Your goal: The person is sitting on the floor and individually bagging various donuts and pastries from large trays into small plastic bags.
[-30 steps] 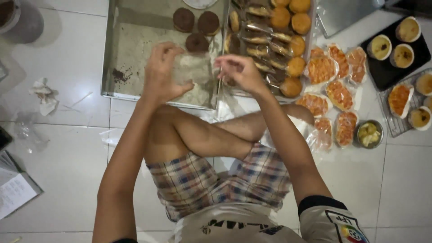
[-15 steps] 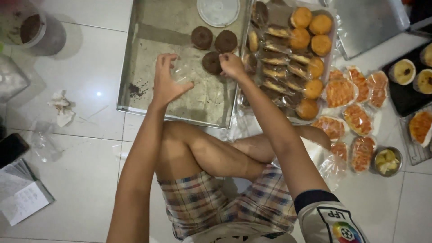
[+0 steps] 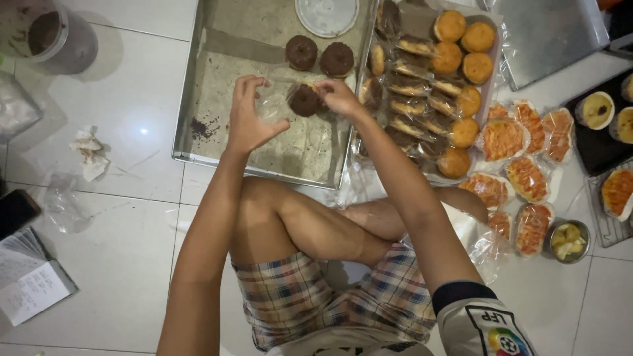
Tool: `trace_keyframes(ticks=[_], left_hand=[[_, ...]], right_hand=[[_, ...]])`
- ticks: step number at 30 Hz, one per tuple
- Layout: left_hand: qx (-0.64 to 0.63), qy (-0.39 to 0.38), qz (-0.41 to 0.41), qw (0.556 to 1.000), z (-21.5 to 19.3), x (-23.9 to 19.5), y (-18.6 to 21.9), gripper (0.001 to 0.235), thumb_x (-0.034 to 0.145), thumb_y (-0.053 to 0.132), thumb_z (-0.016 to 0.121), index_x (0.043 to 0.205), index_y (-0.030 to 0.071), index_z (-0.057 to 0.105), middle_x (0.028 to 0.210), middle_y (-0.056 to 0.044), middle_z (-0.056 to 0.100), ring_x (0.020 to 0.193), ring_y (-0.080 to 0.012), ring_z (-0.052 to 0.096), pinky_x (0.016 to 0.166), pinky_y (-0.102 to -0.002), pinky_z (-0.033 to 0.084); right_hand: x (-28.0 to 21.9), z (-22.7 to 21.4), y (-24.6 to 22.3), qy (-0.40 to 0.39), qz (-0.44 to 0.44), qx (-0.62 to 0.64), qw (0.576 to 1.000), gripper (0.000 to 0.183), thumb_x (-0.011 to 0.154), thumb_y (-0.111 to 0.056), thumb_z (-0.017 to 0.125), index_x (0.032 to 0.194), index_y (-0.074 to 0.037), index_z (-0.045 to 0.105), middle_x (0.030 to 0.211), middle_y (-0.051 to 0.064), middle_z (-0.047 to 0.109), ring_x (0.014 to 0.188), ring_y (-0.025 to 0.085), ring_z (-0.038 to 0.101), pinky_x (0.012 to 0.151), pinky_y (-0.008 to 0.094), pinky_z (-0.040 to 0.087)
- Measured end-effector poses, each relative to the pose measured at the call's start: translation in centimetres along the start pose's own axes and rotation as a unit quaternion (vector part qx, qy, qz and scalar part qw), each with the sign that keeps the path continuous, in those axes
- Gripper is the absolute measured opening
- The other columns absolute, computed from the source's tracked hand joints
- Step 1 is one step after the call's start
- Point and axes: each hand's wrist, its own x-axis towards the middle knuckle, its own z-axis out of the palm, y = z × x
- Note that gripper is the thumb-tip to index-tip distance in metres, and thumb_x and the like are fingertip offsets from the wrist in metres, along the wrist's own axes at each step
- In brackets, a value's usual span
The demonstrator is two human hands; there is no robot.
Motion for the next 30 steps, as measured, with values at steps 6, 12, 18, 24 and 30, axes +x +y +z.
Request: trace_keyframes(ticks=[6, 12, 18, 24, 30], left_hand=[[-0.005, 0.005, 0.012, 1.000, -0.2, -0.1, 0.1, 0.070, 0.066, 0.020, 0.088, 0.125, 0.007, 0.053, 0.124, -0.018, 0.047, 0.104, -0.0420, 0.057, 0.084, -0.058, 0.051], [-0.007, 0.000, 0.010, 1.000, -0.2, -0.2, 0.0, 0.069, 0.066, 0.019, 0.088, 0.125, 0.008, 0.053, 0.124, -0.017, 0.046, 0.104, -0.0407, 0.056, 0.085, -0.058, 0.051], [-0.011, 0.004, 0.018, 1.000, -0.2, -0.3, -0.6, 0.068, 0.066, 0.020, 0.088, 0.124, 0.009, 0.054, 0.123, -0.016, 0.047, 0.104, -0.0398, 0.056, 0.086, -0.056, 0.050], [-0.036, -0.009, 0.031, 0.999, -0.3, -0.6, -0.5, 0.071, 0.064, 0.019, 0.087, 0.125, 0.005, 0.053, 0.124, -0.018, 0.047, 0.106, -0.0381, 0.052, 0.086, -0.051, 0.046], [-0.083, -0.037, 0.052, 0.994, -0.3, -1.6, 2.3, 0.080, 0.060, 0.023, 0.091, 0.128, 0.008, 0.051, 0.128, -0.018, 0.047, 0.113, -0.0421, 0.050, 0.091, -0.056, 0.043]], right_hand=[[-0.7, 0.1, -0.3, -0.056, -0.033, 0.069, 0.995, 0.036, 0.093, -0.008, 0.057, 0.128, -0.003, 0.065, 0.111, 0.013, 0.071, 0.081, 0.016, 0.068, 0.066, 0.028, 0.056], [-0.3, -0.1, 0.3, -0.135, -0.050, 0.067, 0.987, 0.036, 0.099, -0.010, 0.056, 0.134, -0.005, 0.056, 0.113, 0.011, 0.070, 0.075, 0.017, 0.072, 0.058, 0.026, 0.057], [-0.9, 0.1, -0.7, -0.137, -0.042, 0.062, 0.988, 0.038, 0.100, -0.012, 0.054, 0.138, -0.008, 0.054, 0.108, 0.006, 0.071, 0.077, 0.014, 0.068, 0.060, 0.024, 0.054], [-4.0, -0.3, -3.1, -0.110, 0.003, 0.328, 0.938, 0.048, 0.093, -0.007, 0.056, 0.141, -0.013, 0.057, 0.107, 0.001, 0.072, 0.077, 0.008, 0.069, 0.059, 0.018, 0.061], [-10.4, -4.9, -4.1, -0.130, -0.076, 0.522, 0.839, 0.058, 0.086, -0.001, 0.058, 0.143, -0.013, 0.059, 0.113, 0.006, 0.071, 0.096, 0.022, 0.070, 0.083, 0.042, 0.062]])
